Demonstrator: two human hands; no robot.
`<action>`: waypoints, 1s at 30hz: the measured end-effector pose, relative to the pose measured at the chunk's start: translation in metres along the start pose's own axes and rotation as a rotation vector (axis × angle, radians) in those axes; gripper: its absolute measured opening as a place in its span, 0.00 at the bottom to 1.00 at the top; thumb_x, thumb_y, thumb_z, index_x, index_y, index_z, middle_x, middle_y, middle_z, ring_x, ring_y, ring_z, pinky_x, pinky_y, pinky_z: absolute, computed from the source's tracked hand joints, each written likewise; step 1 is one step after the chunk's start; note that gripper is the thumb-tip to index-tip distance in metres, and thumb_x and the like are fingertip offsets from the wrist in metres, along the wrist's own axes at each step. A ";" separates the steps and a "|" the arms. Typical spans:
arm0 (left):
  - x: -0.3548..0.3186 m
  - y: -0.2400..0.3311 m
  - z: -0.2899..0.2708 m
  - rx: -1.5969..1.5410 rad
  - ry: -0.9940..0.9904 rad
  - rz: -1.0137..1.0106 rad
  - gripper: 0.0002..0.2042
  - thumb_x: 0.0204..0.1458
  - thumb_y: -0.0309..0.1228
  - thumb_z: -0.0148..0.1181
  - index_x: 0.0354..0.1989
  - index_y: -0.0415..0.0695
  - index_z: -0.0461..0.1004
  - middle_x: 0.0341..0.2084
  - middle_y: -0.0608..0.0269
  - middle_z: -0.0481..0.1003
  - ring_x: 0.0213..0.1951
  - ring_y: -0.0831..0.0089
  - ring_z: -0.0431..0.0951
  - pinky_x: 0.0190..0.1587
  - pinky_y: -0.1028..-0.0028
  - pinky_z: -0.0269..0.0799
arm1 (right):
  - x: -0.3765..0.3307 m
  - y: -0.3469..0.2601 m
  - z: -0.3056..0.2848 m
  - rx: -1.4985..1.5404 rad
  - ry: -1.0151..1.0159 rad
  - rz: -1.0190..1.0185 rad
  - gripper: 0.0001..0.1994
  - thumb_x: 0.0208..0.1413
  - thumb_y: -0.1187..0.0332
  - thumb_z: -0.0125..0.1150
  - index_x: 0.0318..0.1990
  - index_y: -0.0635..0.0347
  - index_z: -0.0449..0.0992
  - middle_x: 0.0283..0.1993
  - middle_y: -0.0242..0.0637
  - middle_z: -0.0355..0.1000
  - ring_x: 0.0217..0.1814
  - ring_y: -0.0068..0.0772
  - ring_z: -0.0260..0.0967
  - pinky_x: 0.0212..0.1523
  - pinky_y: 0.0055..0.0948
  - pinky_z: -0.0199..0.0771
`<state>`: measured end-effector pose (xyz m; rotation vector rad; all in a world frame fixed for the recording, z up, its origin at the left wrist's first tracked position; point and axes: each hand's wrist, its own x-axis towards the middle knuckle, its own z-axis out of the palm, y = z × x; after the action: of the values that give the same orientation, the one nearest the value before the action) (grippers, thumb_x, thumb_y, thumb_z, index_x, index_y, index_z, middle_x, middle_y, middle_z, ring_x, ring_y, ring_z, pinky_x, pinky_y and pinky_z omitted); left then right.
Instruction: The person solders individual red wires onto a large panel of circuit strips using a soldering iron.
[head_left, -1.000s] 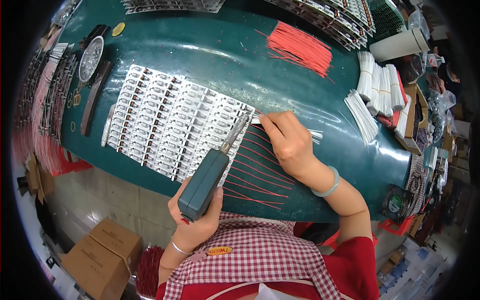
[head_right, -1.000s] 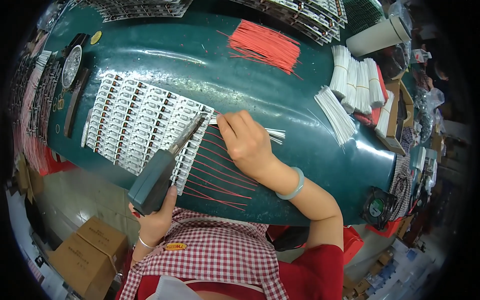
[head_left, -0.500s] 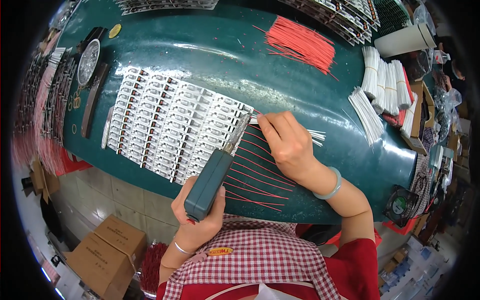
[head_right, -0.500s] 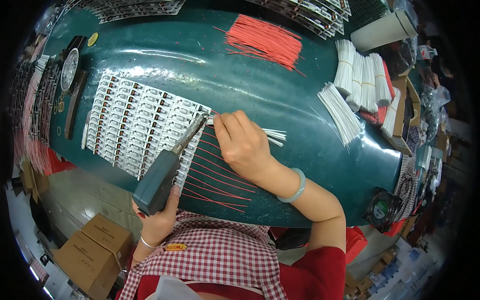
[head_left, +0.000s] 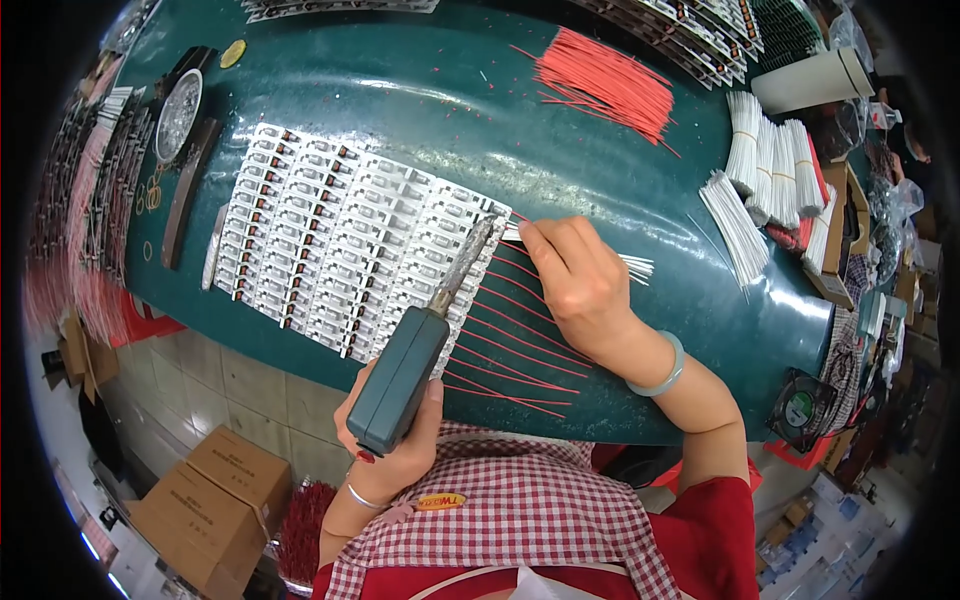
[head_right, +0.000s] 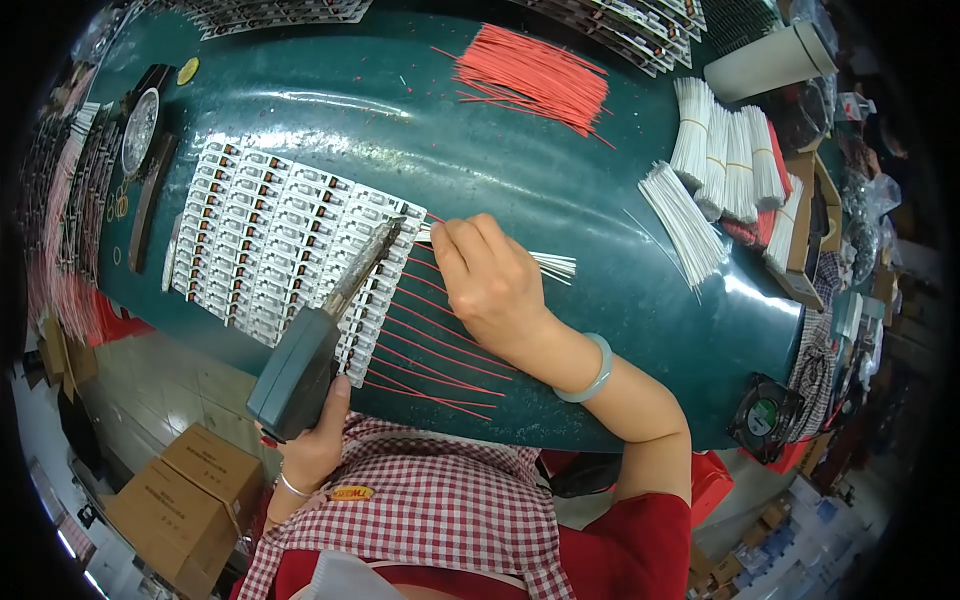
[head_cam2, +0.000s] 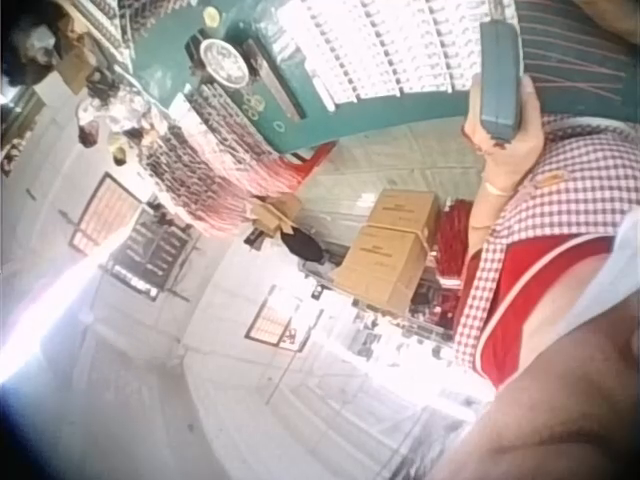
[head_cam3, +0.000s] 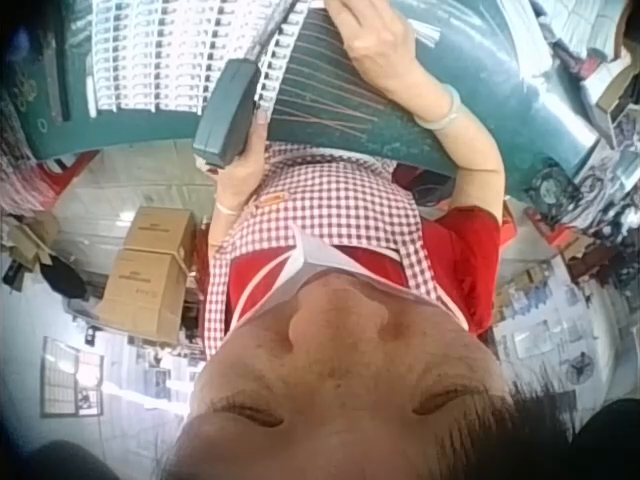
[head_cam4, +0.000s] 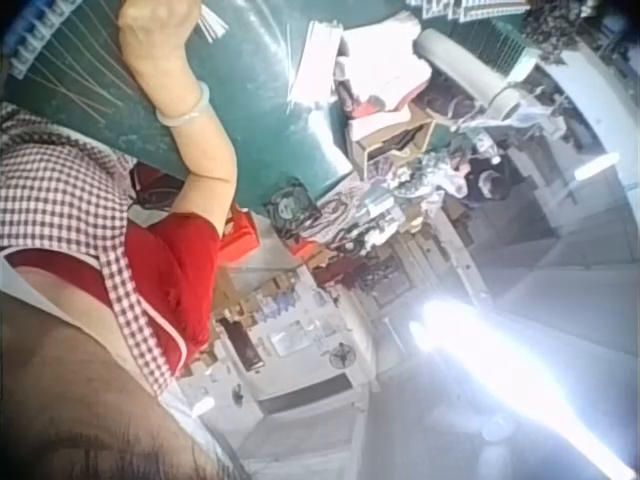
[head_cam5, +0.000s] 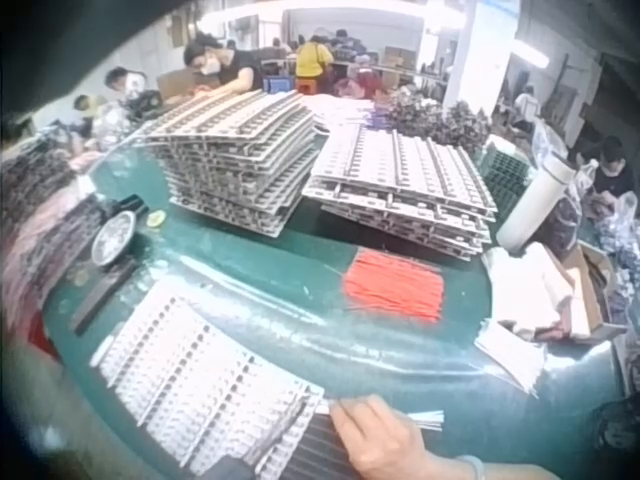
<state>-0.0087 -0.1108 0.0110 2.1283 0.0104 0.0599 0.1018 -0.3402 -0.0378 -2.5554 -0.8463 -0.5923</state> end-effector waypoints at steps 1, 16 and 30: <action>-0.001 0.000 0.000 -0.001 0.002 -0.002 0.11 0.47 0.18 0.67 0.40 0.31 0.78 0.35 0.48 0.79 0.30 0.64 0.82 0.33 0.73 0.77 | 0.000 0.000 0.000 0.020 0.018 -0.001 0.17 0.41 0.76 0.61 0.42 0.73 0.79 0.39 0.41 0.72 0.38 0.36 0.71 0.30 0.28 0.74; 0.005 0.000 0.001 0.000 -0.012 0.090 0.09 0.45 0.16 0.66 0.36 0.31 0.78 0.32 0.52 0.78 0.24 0.68 0.78 0.27 0.76 0.72 | -0.003 -0.008 -0.002 0.013 -0.004 -0.015 0.18 0.41 0.77 0.62 0.43 0.74 0.79 0.37 0.40 0.73 0.35 0.34 0.71 0.28 0.27 0.73; 0.001 -0.002 0.004 -0.018 -0.043 0.034 0.08 0.46 0.16 0.66 0.35 0.32 0.77 0.30 0.55 0.76 0.23 0.71 0.76 0.26 0.76 0.71 | -0.005 -0.008 0.000 0.008 -0.011 -0.030 0.18 0.41 0.75 0.61 0.43 0.74 0.79 0.37 0.41 0.72 0.37 0.35 0.70 0.27 0.28 0.73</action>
<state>-0.0074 -0.1129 0.0077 2.1115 -0.0519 0.0337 0.0935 -0.3367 -0.0384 -2.5456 -0.8911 -0.5830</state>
